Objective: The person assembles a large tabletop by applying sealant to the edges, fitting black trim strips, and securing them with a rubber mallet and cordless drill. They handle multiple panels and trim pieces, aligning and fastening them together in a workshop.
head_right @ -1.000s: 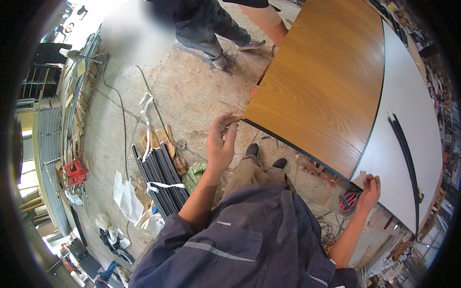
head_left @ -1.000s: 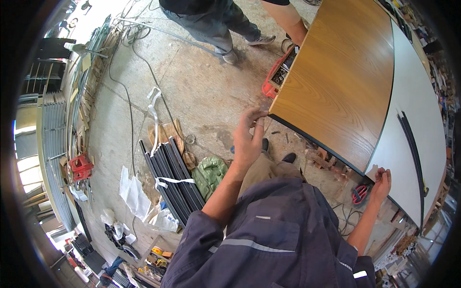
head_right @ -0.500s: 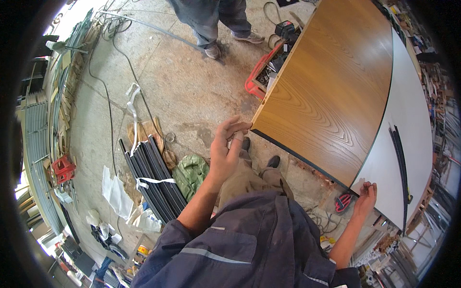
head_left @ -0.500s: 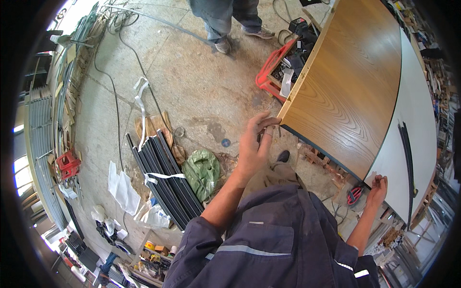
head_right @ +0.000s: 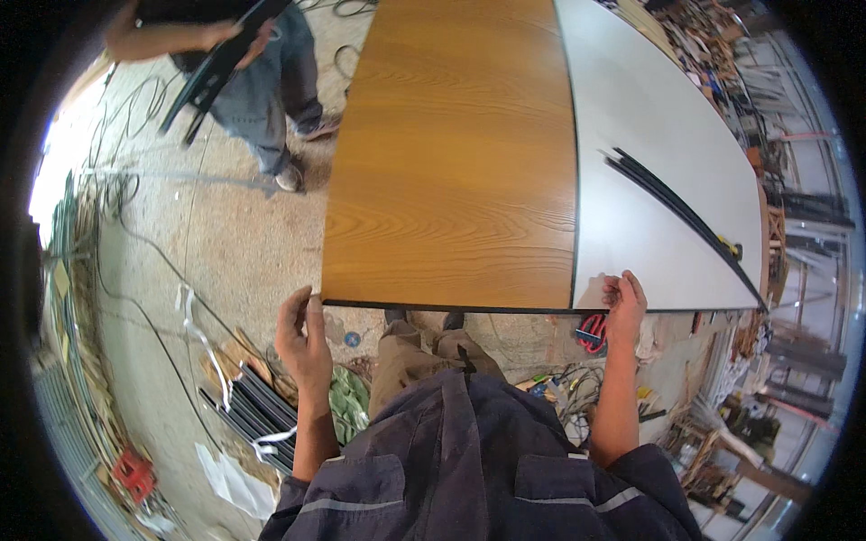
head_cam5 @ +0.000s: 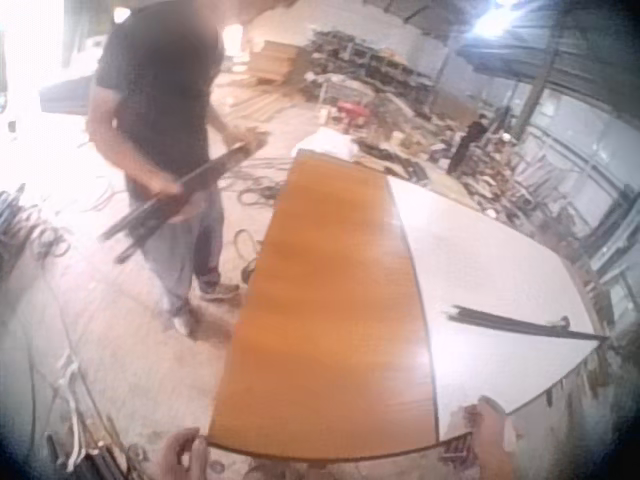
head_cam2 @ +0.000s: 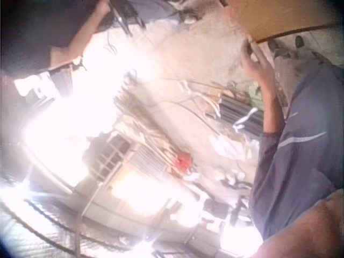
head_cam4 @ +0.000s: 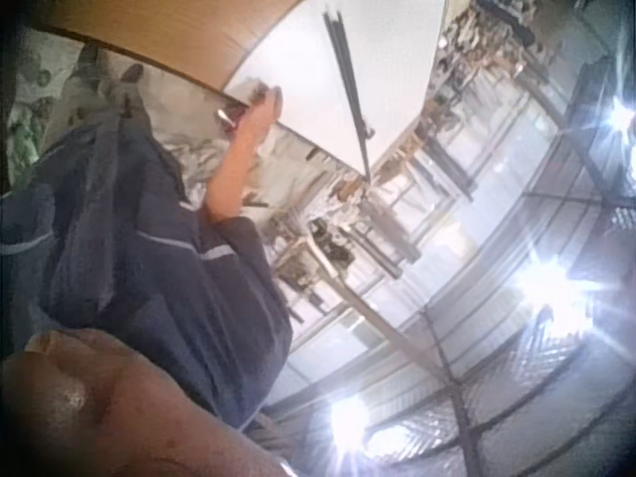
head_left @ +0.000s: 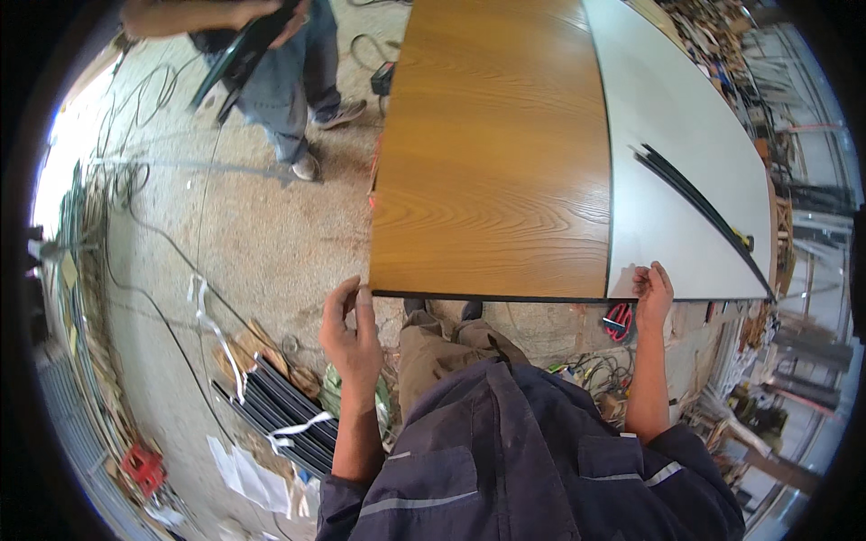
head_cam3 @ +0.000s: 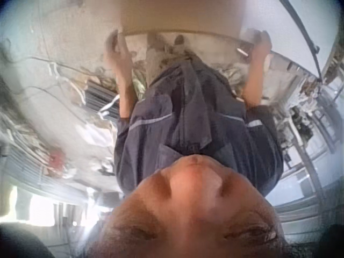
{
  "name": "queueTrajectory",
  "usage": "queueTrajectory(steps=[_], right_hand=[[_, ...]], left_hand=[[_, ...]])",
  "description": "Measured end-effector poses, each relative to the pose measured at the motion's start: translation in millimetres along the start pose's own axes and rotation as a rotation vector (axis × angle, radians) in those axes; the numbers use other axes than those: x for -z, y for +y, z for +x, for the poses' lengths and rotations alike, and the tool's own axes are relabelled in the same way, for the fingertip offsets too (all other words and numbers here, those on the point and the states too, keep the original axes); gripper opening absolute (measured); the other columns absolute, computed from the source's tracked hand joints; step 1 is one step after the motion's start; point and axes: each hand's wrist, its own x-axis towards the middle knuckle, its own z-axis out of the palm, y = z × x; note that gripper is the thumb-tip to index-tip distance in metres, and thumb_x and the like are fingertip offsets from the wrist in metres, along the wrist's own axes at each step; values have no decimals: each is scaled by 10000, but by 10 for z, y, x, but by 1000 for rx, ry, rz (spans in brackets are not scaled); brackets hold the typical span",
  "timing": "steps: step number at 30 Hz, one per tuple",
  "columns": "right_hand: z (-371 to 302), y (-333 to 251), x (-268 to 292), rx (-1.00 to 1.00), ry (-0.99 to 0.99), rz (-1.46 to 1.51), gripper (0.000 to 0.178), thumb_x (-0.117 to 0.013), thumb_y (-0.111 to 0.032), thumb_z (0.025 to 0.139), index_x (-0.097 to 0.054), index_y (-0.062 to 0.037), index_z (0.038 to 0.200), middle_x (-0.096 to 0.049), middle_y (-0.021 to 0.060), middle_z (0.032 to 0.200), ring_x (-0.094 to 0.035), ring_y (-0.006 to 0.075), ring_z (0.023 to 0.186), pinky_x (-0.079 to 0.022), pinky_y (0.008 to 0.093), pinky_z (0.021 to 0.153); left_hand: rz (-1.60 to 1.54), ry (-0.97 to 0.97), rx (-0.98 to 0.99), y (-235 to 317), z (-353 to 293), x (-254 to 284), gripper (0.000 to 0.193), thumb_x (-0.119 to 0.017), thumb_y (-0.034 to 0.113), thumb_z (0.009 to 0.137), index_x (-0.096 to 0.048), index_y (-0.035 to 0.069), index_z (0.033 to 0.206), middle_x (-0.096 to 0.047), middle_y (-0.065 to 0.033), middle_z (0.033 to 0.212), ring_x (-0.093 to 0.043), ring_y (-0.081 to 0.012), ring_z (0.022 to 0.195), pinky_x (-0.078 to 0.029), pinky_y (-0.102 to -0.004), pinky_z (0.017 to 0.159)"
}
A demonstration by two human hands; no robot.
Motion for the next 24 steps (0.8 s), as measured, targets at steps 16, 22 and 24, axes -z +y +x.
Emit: queueTrajectory(steps=[16,22,24], right_hand=[[2,14,-60,50,0,-16,319,-559,-170,991,-573,10,1255,-724,123,913,-612,112,642,-476,222,515],[39,86,-8,82,3,-81,298,-559,-184,1007,-589,-10,1247,-728,102,960,-606,96,684,-461,214,557],[104,147,41,95,-18,-46,301,-563,-192,1009,-588,-9,1247,-726,96,967,-605,97,690,-451,208,561]], left_hand=[[104,3,-121,88,-225,45,150,-608,28,953,-650,-25,1087,-692,-129,956,-656,-165,857,-529,-312,782],[-1,70,28,124,-497,108,93,-609,33,946,-662,-1,1016,-704,-104,888,-634,-148,753,-521,-294,725],[-56,5,63,-26,-625,56,97,-620,45,945,-657,-6,1018,-706,-111,873,-651,-152,758,-526,-312,711]])
